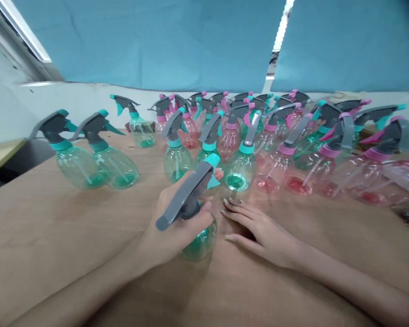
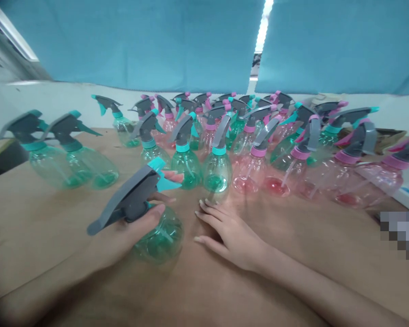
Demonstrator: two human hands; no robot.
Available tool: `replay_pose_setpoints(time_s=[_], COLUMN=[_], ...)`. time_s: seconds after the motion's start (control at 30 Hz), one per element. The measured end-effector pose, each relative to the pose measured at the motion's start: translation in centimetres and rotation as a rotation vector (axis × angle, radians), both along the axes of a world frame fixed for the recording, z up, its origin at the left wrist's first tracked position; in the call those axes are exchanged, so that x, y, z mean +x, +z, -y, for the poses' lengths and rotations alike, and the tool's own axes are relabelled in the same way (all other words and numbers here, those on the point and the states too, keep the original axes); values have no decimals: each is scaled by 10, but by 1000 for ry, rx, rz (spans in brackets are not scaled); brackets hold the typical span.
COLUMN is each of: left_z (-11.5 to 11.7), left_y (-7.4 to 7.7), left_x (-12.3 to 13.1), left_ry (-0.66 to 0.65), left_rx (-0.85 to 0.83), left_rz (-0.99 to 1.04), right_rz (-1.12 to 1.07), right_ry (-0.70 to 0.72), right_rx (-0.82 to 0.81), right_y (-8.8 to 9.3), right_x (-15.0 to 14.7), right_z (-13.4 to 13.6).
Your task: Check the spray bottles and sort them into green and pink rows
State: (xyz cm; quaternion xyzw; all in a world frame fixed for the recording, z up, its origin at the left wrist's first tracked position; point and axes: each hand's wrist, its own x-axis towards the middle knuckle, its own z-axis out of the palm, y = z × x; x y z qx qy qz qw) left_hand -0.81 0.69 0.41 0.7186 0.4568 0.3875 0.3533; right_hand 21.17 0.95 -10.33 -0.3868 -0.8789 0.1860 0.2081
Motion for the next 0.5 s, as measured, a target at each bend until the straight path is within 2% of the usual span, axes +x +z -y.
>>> replay_pose_setpoints(time_s=[0.13,0.3,0.5], left_z=[0,0,3], left_y=[0,0,6], left_x=[-1,-1,1], left_ry=[-5,53,34], left_rx=[21,41,26], left_rz=[22,-48,-44], right_rz=[-11,-17,11], right_ry=[-1,-8,1], right_rx=[0,1,-12], right_y=[1,1,0], right_x=[0,0,0], right_z=[0,0,-1])
